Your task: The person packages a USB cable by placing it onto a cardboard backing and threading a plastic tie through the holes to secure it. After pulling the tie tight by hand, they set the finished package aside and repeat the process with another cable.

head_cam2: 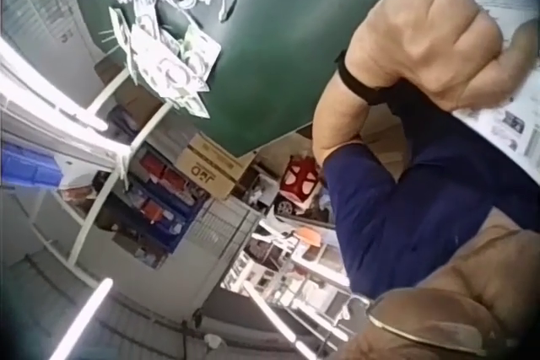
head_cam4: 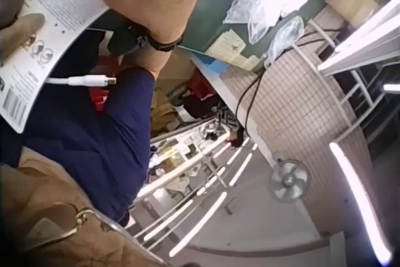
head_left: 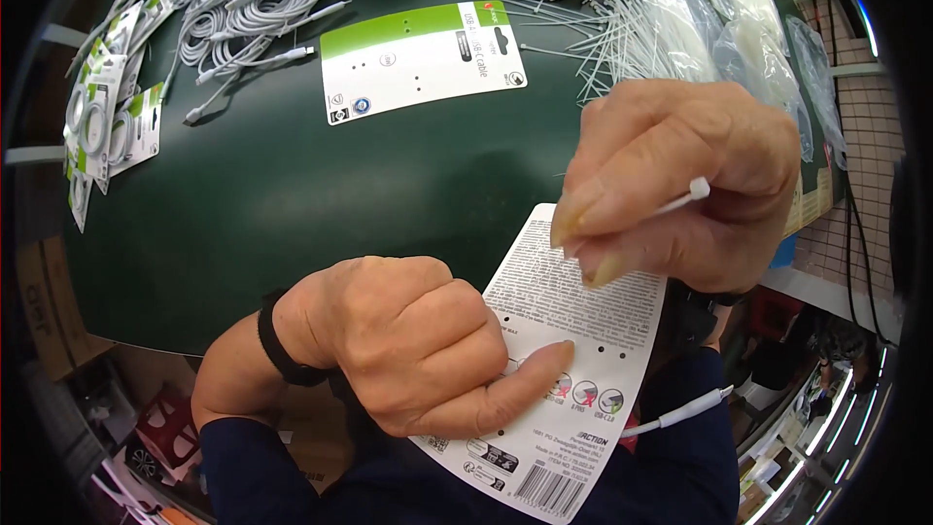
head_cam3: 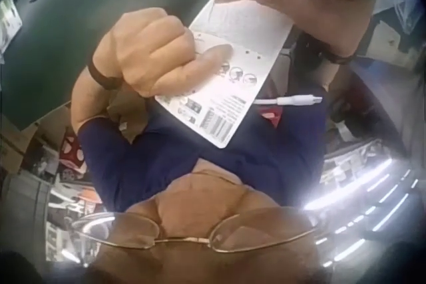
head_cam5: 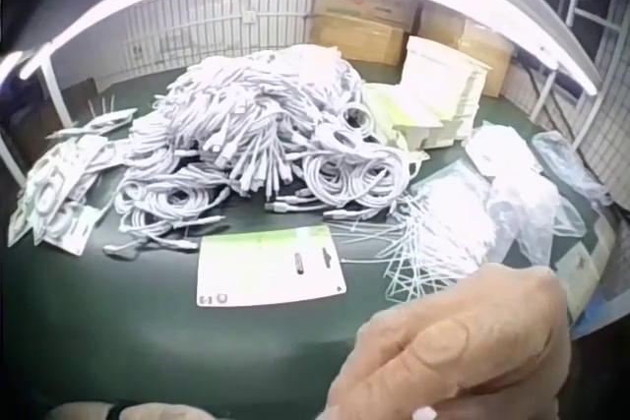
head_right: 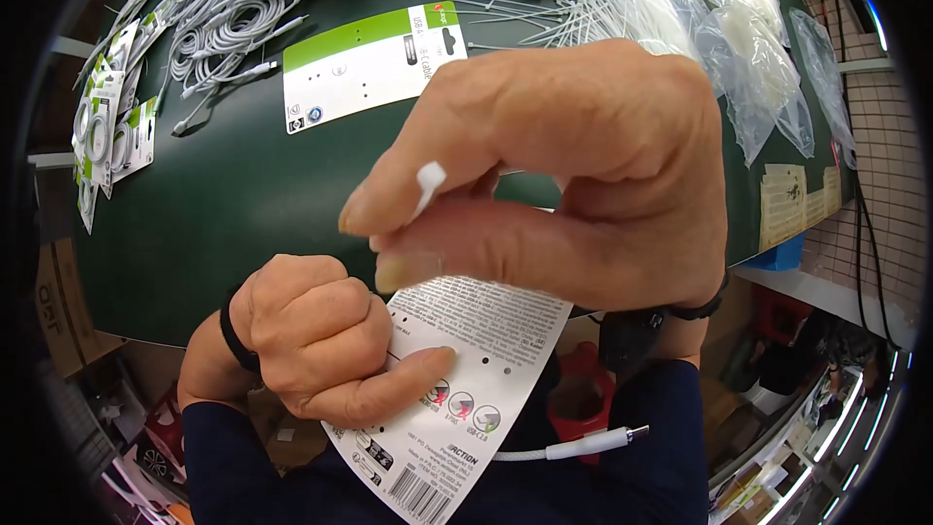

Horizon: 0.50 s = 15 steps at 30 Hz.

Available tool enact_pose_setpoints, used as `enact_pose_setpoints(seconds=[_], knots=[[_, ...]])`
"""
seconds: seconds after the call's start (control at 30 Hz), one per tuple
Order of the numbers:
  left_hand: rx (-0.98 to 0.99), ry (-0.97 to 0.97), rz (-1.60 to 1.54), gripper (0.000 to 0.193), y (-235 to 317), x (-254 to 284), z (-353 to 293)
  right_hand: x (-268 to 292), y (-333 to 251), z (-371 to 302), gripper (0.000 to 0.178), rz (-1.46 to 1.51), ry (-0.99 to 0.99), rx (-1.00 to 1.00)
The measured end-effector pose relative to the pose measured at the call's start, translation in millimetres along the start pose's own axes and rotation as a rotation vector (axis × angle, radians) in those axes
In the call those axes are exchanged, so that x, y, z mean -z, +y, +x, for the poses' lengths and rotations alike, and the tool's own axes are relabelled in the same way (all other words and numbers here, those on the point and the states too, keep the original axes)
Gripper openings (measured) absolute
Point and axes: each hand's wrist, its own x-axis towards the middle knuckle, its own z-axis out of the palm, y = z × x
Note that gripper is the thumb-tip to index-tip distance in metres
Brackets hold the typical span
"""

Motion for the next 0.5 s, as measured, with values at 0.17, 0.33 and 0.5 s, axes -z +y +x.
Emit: enact_pose_setpoints(seconds=[0.17, 0.33, 0.5], knots=[[0.004, 0.031, 0.001, 0.033, 2, -5, -4, -2, -3, 2, 0.020, 0.004, -0.127, -0.026], [0.023, 0.056, -0.002, 0.033, 3, -8, -4, 3, -8, 9, 0.020, -0.067, -0.281, -0.029], [0.055, 0.072, -0.012, 0.034, 3, -7, -4, 0, -2, 5, 0.021, -0.016, -0.252, -0.046]])
